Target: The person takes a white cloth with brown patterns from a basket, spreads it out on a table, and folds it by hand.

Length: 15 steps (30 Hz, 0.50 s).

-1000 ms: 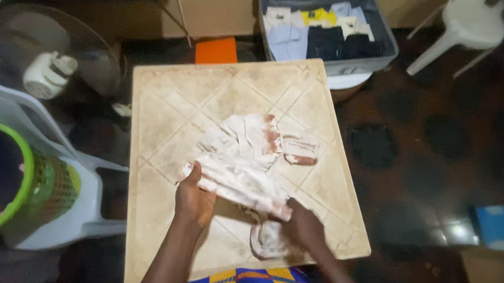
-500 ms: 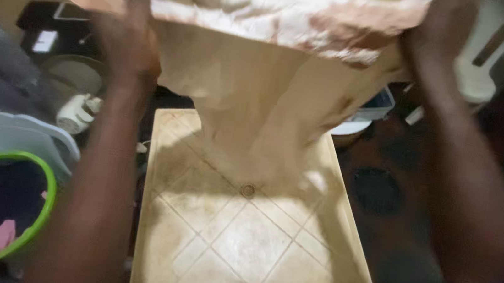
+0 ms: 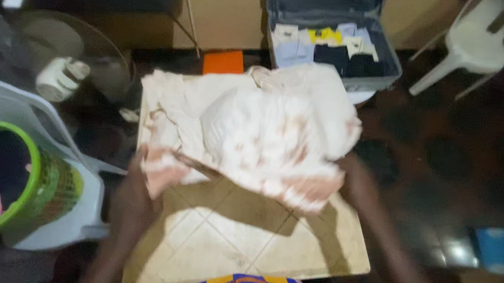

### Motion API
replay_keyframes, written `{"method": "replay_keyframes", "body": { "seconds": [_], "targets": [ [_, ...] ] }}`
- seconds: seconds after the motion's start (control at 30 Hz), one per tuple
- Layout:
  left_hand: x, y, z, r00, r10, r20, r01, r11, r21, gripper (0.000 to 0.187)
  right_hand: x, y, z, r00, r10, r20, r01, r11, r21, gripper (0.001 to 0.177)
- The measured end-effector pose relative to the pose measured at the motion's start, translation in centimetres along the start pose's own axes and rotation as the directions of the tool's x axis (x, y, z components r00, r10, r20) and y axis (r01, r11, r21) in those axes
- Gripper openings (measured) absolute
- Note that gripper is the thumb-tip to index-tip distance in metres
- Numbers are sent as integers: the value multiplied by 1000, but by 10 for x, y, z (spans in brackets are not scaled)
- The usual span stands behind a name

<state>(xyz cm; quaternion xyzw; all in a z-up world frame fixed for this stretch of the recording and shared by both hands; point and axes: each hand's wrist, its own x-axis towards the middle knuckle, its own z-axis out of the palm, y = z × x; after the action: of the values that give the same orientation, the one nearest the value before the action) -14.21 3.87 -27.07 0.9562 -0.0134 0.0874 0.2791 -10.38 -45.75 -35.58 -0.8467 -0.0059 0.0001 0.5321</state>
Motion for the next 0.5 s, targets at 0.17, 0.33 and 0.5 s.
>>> {"method": "replay_keyframes", "body": {
  "seconds": [0.17, 0.33, 0.5],
  "targets": [
    [-93, -63, 92, 905, -275, 325, 225, 957, 184, 71, -96, 81, 90, 998, 55, 7, -48, 920, -390, 50],
    [-141, -92, 123, 928, -64, 368, -29, 970, 242, 33, -156, 96, 120, 997, 76, -3, -69, 882, -466, 35],
    [-148, -92, 136, 864, -95, 495, 12, 986, 167, 37, -176, 65, 135, 906, 414, 90, -305, 785, -540, 57]
  ]
}}
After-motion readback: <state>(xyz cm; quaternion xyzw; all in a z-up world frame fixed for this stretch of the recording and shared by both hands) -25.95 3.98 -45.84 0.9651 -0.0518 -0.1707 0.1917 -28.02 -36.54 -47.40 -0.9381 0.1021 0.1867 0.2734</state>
